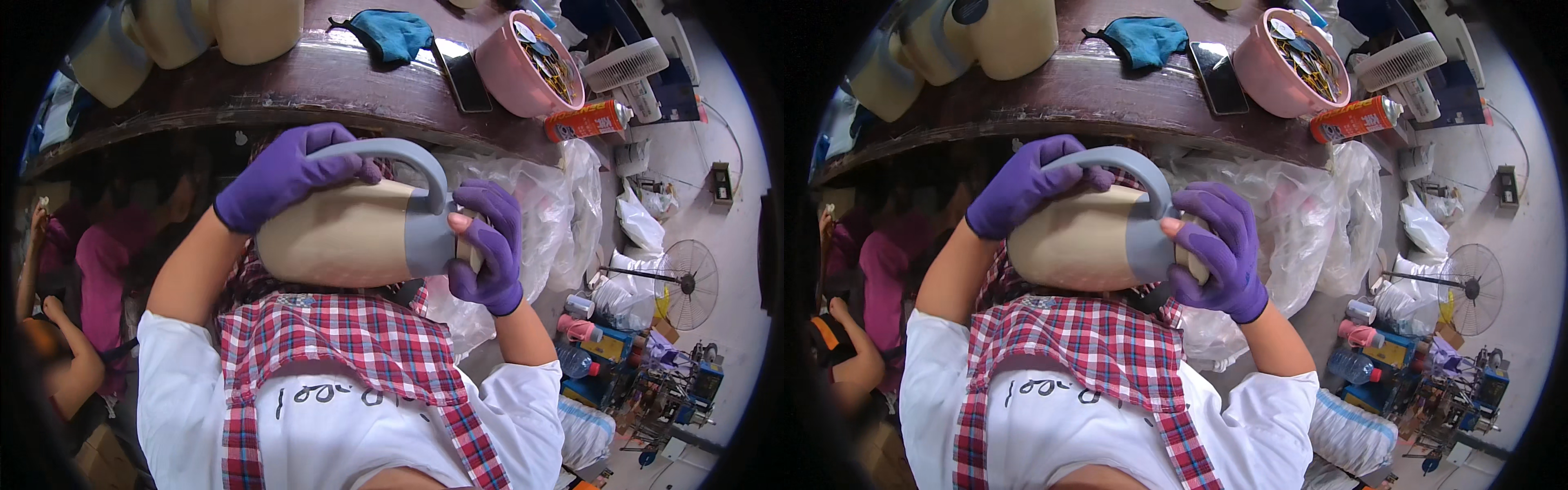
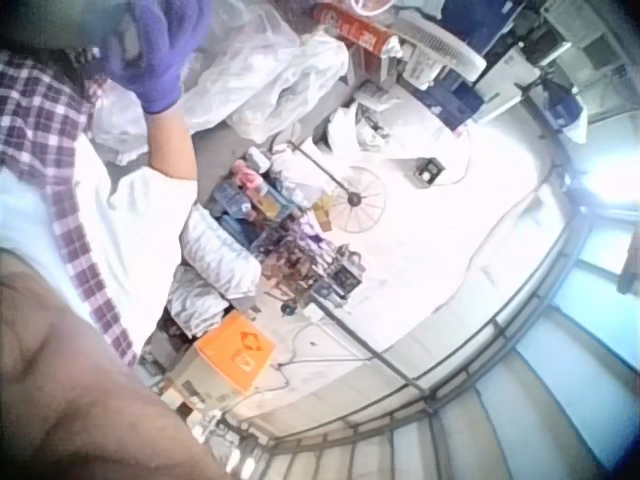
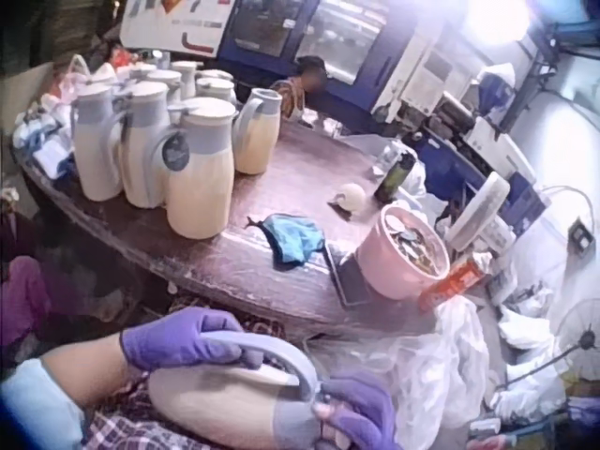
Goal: The person assembles beige pitchers by attaching grey handles and lids. They pick up each component, fit the handle onto the pitcher body, and secure the lid on top. The finished pitchers are placed on a wooden table alongside others.
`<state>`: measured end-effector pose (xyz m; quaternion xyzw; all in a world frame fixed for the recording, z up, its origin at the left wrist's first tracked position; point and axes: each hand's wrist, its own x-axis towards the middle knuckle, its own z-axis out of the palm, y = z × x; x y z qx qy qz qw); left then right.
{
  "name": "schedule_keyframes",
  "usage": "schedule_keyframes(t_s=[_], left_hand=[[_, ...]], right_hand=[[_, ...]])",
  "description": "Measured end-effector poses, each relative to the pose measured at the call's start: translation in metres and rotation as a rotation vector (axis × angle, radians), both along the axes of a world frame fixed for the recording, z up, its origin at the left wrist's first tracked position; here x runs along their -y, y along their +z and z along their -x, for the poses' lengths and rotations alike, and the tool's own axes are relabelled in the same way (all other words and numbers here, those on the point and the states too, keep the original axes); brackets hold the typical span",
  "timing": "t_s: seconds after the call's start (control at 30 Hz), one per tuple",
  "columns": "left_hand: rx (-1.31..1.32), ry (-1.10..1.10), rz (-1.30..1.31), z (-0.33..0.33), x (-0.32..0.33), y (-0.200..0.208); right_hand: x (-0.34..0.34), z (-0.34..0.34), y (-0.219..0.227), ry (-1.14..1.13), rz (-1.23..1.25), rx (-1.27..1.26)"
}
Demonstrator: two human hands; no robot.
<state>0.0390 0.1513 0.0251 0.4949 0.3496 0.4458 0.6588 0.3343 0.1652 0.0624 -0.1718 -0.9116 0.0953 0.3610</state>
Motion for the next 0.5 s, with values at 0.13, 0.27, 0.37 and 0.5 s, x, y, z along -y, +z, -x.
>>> schedule_keyframes(t_s=[0.13,0.27,0.37,0.5], left_hand=[[0.033,-0.011,0.013,0.002,-0.001,-0.004],[0.059,-0.013,-0.016,0.003,0.003,-0.010],[0.041,0.044,0.029,0.002,0.007,-0.003],[-0.590,0.340,-0.587,-0.027,0.040,0.003]], right_hand=[[-0.010,-0.006,0.004,0.111,0.255,-0.108],[0.003,0.004,0.005,0.039,-0.027,0.044],[0.001,0.003,-0.001,0.026,0.143,-0.023],[0.000,0.007,-0.048,-0.290,0.770,-0.207]])
